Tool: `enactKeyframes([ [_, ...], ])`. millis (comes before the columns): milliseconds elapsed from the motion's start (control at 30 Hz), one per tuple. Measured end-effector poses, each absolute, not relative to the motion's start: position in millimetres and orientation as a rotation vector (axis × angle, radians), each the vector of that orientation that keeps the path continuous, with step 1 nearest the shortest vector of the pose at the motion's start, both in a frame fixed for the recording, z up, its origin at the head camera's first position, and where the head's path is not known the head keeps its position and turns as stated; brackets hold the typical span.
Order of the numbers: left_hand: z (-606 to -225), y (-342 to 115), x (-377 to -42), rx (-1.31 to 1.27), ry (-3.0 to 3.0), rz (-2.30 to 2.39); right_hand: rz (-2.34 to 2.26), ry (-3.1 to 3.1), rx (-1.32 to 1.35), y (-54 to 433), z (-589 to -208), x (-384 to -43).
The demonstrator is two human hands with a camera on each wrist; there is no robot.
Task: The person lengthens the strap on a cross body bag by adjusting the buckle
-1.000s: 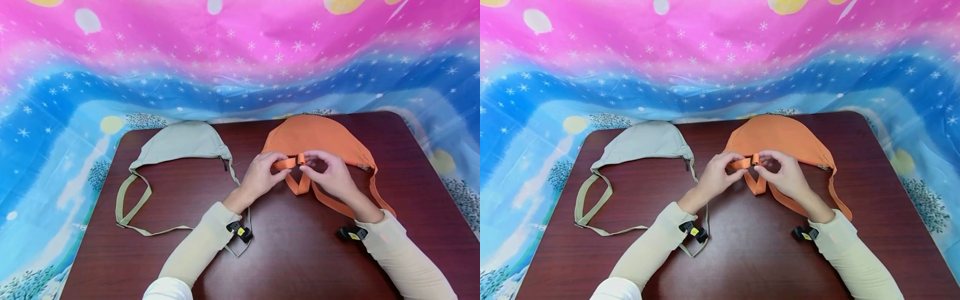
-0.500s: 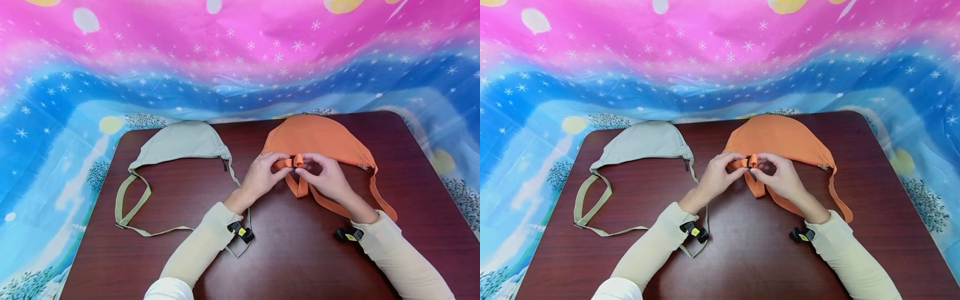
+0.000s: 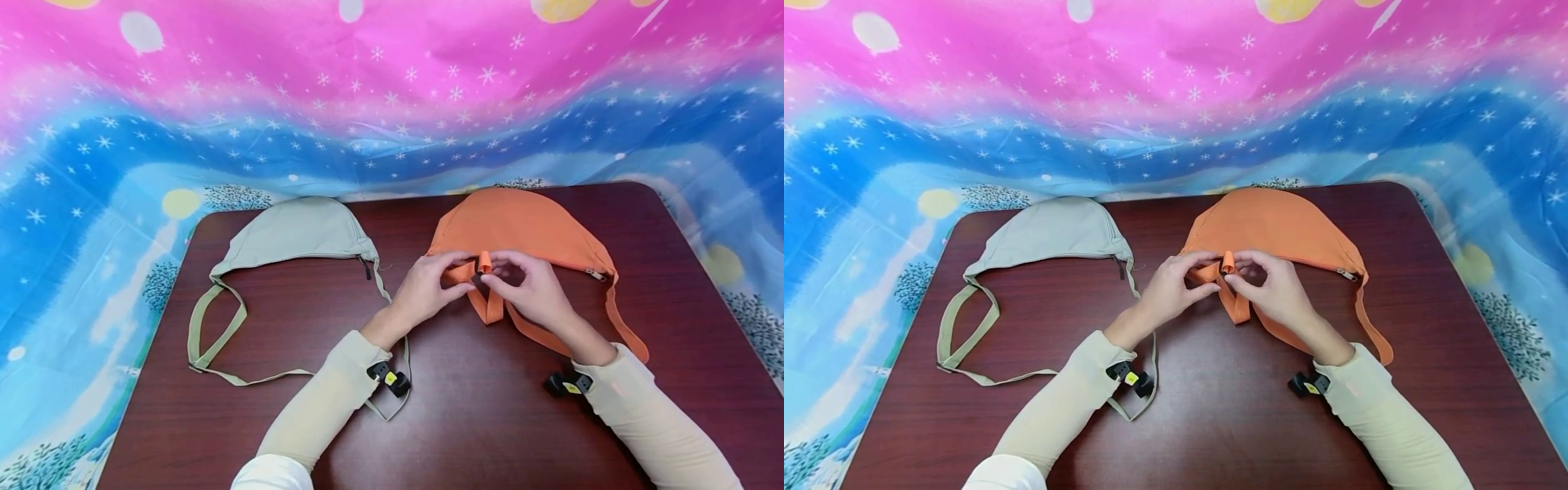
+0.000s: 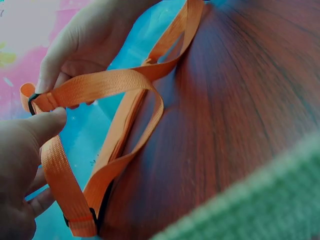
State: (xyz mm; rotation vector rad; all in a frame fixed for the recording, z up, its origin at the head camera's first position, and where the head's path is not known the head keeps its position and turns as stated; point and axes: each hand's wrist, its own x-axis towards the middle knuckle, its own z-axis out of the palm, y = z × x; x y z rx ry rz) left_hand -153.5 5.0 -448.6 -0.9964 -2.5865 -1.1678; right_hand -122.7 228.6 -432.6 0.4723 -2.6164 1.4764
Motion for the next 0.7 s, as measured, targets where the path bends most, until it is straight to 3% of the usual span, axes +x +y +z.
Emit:
enactKeyframes([
  [700, -452.2, 2.1, -151.4, -0.871, -2.546, -0.969, 1.522, -2.573, 0.471, 227.4, -432.7, -124.8],
])
